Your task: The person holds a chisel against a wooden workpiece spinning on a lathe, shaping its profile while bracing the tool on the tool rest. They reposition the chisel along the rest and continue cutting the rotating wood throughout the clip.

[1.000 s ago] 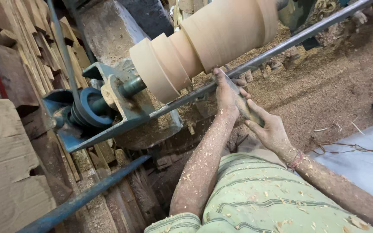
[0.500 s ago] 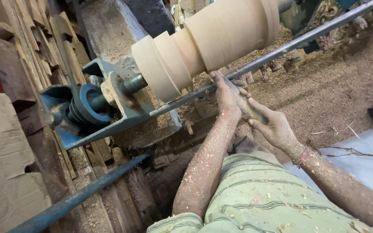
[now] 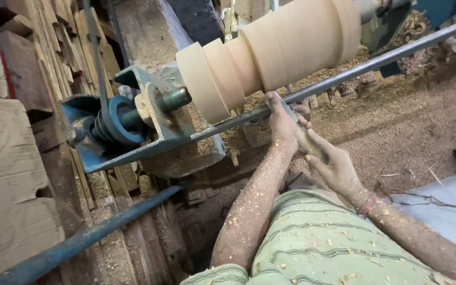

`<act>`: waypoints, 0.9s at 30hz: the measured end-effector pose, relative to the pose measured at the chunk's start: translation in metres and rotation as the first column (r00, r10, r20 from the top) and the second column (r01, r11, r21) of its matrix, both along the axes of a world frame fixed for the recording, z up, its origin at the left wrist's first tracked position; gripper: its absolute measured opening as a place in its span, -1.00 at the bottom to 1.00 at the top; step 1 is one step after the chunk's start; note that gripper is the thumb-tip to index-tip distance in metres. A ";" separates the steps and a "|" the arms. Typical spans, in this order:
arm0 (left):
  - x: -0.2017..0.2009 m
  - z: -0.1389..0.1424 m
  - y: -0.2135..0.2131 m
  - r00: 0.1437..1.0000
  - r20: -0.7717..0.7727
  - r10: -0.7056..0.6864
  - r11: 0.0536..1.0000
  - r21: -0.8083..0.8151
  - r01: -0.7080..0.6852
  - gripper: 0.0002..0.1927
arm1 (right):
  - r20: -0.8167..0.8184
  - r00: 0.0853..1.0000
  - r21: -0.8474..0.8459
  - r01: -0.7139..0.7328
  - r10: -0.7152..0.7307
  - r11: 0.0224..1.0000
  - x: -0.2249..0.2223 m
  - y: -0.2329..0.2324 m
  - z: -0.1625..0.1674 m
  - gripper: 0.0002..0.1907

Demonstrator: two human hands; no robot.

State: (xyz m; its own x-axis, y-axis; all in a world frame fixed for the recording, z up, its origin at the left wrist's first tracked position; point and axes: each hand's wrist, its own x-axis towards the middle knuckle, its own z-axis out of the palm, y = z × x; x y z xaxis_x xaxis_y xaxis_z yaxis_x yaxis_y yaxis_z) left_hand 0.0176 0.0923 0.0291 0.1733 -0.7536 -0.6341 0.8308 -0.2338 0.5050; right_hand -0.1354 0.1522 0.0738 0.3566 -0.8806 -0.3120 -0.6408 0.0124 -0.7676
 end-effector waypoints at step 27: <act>-0.005 0.006 -0.001 0.999 0.010 0.046 0.999 -0.006 -0.046 -0.14 | -0.059 0.997 0.085 -0.039 0.044 0.996 -0.011 -0.017 0.011 -0.22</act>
